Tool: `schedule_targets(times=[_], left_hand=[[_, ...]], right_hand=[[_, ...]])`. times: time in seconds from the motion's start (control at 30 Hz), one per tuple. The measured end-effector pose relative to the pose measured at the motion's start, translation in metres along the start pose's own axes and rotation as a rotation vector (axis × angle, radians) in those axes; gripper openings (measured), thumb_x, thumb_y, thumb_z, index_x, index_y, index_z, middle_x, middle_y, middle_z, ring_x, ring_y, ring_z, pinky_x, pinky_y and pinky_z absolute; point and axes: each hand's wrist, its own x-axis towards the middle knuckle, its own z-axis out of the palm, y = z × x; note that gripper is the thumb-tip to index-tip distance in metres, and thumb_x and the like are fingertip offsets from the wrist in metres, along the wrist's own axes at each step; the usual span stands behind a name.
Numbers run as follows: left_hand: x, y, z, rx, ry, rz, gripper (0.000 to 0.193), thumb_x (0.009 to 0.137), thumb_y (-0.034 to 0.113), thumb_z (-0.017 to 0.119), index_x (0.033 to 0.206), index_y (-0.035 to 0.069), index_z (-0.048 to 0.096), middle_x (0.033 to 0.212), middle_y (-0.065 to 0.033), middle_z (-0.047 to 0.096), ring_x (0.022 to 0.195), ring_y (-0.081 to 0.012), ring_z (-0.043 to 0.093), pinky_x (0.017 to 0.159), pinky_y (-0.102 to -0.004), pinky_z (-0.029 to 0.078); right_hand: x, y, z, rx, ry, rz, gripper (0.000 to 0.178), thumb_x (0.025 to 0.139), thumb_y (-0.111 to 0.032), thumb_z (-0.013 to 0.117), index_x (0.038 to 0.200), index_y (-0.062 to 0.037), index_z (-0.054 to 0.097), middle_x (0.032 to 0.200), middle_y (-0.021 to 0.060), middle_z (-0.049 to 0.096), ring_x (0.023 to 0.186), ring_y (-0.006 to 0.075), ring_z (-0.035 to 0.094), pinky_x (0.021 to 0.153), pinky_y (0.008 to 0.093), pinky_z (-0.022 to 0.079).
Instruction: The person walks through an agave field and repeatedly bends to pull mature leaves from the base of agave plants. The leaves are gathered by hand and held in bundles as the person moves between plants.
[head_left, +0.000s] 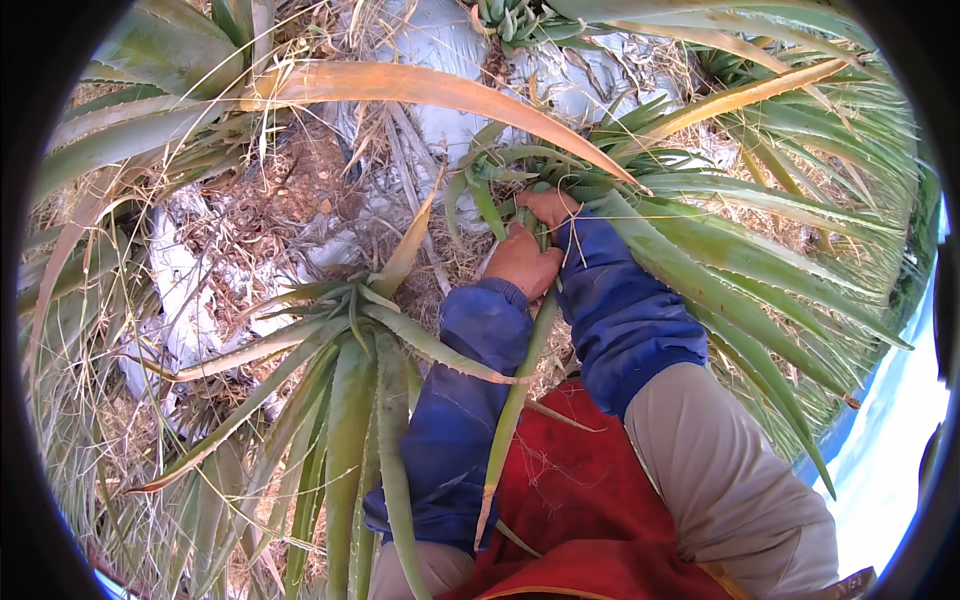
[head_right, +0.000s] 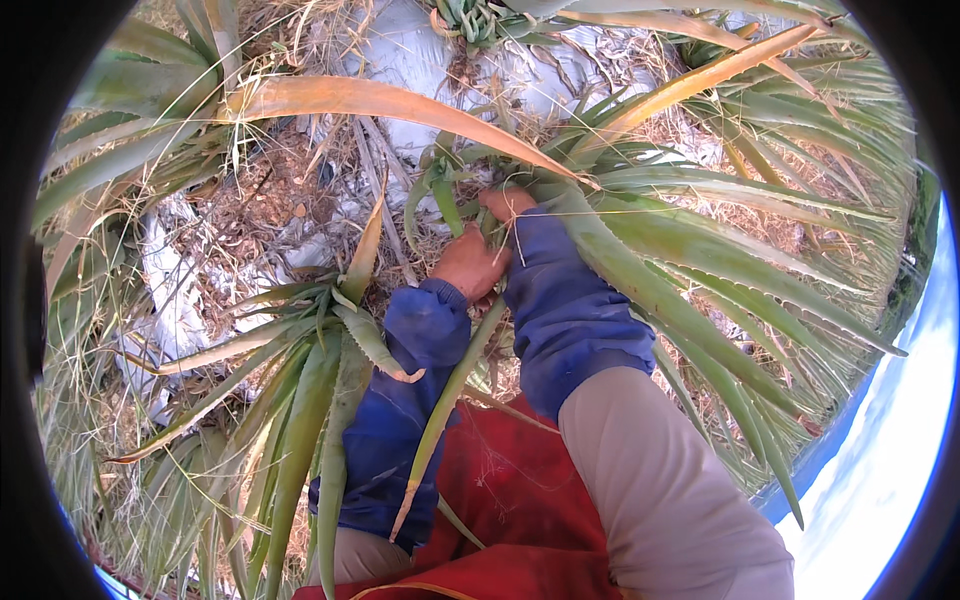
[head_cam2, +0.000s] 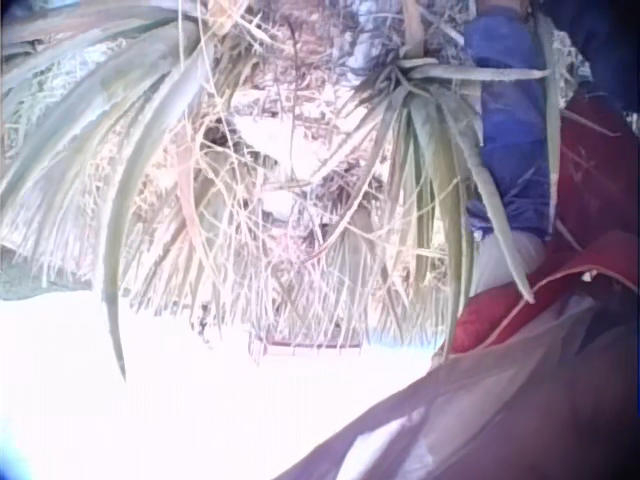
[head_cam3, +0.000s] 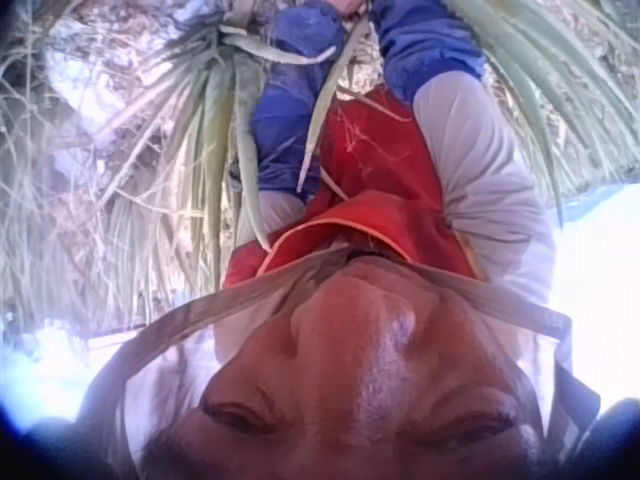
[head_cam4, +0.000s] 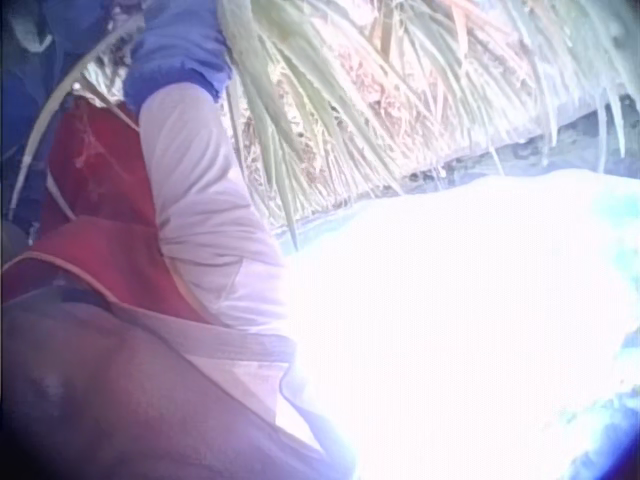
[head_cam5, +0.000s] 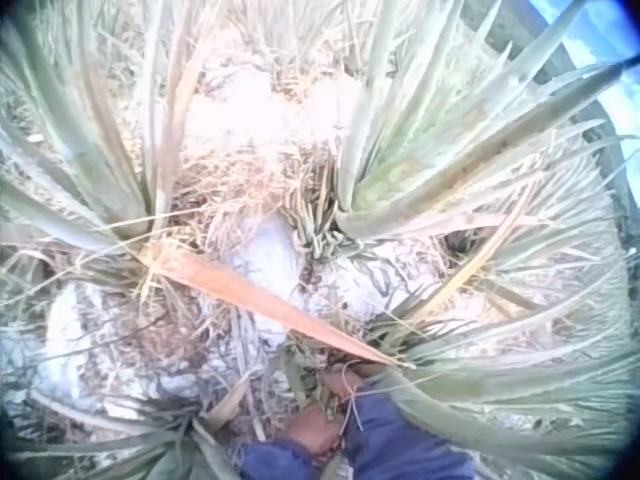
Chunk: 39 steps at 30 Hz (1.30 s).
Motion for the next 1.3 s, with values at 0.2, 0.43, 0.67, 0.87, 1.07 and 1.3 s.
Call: schedule_targets(times=[0.2,0.43,0.67,0.87,1.07,1.3], left_hand=[[0.009,-0.041,0.022,0.005,0.145,0.022,0.057,0.08,0.017,0.066,0.12,-0.012,0.038,0.1,-0.0364,0.061,0.095,-0.0497,0.062,0.081,-0.0504,0.051],[0.002,-0.062,0.076,-0.005,0.23,0.078,0.057,0.08,0.011,0.066,0.121,-0.012,0.034,0.092,-0.0325,0.064,0.091,-0.0495,0.063,0.077,-0.0498,0.051],[-0.004,-0.057,0.128,0.049,0.239,0.035,0.067,0.071,0.016,0.08,0.114,-0.008,0.034,0.086,-0.0285,0.064,0.084,-0.0456,0.065,0.071,-0.0456,0.052],[0.001,-0.07,0.109,-0.401,0.194,-0.038,0.034,0.084,0.012,0.066,0.106,-0.007,0.049,0.087,-0.0188,0.065,0.08,-0.0278,0.068,0.068,-0.0417,0.054],[0.031,-0.074,0.096,-1.183,0.065,-0.028,0.036,0.088,0.009,0.062,0.121,-0.002,0.053,0.099,-0.015,0.067,0.086,-0.0259,0.068,0.074,-0.038,0.056],[0.033,-0.076,0.122,-0.734,0.144,0.032,0.021,0.093,0.012,0.058,0.107,-0.003,0.055,0.088,-0.0144,0.066,0.073,-0.0209,0.062,0.064,-0.036,0.052]], right_hand=[[0.001,-0.022,0.024,0.181,0.019,-0.004,0.047,0.076,-0.036,0.071,0.102,0.0022,0.069,0.094,0.018,0.069,0.079,0.0281,0.064,0.075,0.0385,0.051],[-0.006,0.009,0.024,0.018,0.187,-0.116,0.053,0.07,-0.025,0.079,0.101,0.0141,0.063,0.093,0.0193,0.068,0.077,0.028,0.065,0.071,0.0378,0.054],[-0.029,0.033,-0.001,-0.248,0.188,-0.435,0.054,0.071,-0.032,0.076,0.101,0.0102,0.061,0.095,0.0237,0.065,0.09,0.0329,0.063,0.079,0.0401,0.051],[-0.044,0.011,0.012,-0.331,0.02,-0.141,0.055,0.073,-0.033,0.075,0.112,0.0025,0.063,0.109,0.0223,0.067,0.098,0.0345,0.066,0.087,0.0397,0.051],[-0.058,-0.008,0.02,-0.449,0.049,-0.303,0.055,0.074,-0.033,0.077,0.116,-0.0003,0.062,0.114,0.0221,0.066,0.103,0.0369,0.064,0.089,0.0406,0.051],[-0.069,0.003,0.009,-0.199,0.147,-0.334,0.081,0.069,-0.033,0.075,0.13,0.0101,0.042,0.118,0.0275,0.062,0.107,0.0384,0.062,0.092,0.0394,0.051]])
